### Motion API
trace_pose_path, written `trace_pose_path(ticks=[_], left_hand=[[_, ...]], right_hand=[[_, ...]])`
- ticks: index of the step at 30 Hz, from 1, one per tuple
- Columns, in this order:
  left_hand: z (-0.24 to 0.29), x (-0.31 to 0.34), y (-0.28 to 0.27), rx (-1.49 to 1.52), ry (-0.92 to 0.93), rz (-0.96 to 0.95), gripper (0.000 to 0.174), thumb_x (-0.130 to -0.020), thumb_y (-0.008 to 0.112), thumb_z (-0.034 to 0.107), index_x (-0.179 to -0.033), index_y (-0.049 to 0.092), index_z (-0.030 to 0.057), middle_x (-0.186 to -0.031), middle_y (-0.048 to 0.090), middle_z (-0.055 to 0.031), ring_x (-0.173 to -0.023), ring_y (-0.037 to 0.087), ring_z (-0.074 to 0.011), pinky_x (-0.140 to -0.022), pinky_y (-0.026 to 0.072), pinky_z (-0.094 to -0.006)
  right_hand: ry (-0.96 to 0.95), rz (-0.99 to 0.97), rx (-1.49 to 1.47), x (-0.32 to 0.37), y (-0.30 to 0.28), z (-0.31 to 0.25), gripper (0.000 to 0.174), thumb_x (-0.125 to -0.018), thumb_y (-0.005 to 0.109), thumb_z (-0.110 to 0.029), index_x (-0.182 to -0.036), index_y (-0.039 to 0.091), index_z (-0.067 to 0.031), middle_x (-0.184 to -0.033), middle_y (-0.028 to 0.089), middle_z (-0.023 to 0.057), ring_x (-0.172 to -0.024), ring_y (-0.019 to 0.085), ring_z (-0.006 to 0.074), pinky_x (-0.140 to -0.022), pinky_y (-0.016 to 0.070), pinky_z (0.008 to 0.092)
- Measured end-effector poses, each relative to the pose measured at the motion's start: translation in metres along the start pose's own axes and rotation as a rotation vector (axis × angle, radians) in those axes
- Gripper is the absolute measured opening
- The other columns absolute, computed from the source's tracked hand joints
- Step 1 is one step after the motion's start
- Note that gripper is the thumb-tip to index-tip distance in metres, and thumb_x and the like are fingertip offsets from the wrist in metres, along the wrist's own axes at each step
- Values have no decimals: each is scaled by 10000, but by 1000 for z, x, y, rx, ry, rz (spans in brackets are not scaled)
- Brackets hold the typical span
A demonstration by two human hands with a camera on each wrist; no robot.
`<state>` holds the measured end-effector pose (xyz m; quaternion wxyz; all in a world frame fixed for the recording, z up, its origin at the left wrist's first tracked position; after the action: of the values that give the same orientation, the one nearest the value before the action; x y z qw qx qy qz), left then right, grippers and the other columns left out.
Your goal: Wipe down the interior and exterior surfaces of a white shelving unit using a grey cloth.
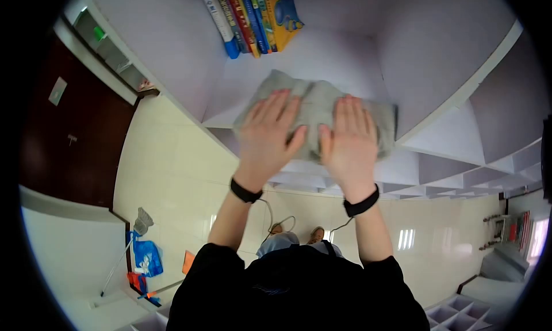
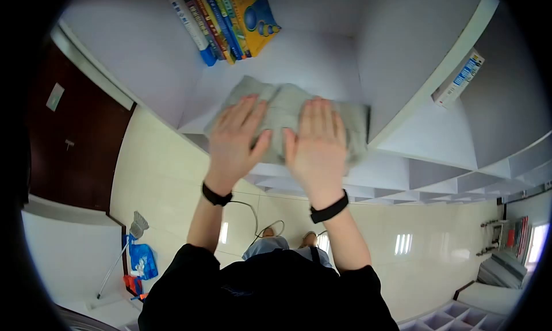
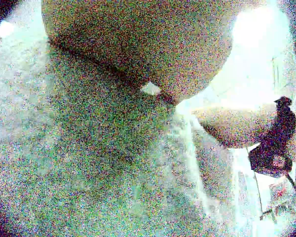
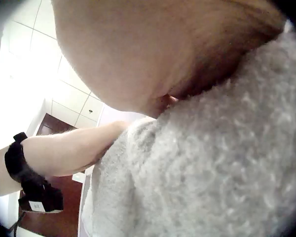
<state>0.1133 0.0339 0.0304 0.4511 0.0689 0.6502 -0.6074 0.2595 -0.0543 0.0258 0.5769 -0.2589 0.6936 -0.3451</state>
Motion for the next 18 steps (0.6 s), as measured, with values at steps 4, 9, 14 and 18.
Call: trace_pose_path(ticks=[4, 9, 14, 18], left_hand=[[-52, 12, -30, -37, 25, -82, 589, -890, 695, 284, -1414, 619, 27, -1459, 611, -207, -1368, 565, -377, -1128, 446, -502], [-73, 14, -46, -78, 90, -188, 664, -836, 719, 177, -1457, 560, 2, -1492, 583, -210, -1398, 539, -389, -1159, 437, -517], [-91, 21, -31, -168, 16, -100, 627, -824, 695, -12, -1437, 563, -25, -1479, 589, -220, -1387, 556, -381, -1139, 476, -476], [-97, 21, -19, -213, -33, 2, 458, -903, 597, -17, -1359, 626, -50, -1416, 651, -190, -1333, 620, -334, -1119, 508, -412]], right_hand=[[-50, -17, -114, -16, 9, -45, 711, -965, 630, -431, -1424, 560, 107, -1487, 562, 292, -1420, 519, 383, -1228, 331, 500], [-150, -29, -128, -29, 15, -80, 677, -899, 688, -365, -1383, 587, 98, -1433, 608, 270, -1385, 553, 376, -1208, 372, 472], [-122, 130, 73, -35, 42, -115, 503, -852, 644, -170, -1296, 647, 67, -1370, 669, 221, -1319, 618, 330, -1146, 456, 422], [-79, 199, 43, -40, 56, -141, 458, -840, 624, -120, -1260, 675, 57, -1342, 695, 195, -1293, 645, 291, -1124, 485, 393]])
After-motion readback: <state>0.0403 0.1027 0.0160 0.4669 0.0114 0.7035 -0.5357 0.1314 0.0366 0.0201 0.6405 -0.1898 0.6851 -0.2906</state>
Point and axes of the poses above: each hand's wrist, its own x-axis away from the middle knuckle, its own y-axis out of the palm, z = x × y, the point moved 5 cm from there along -x, towards the middle knuckle
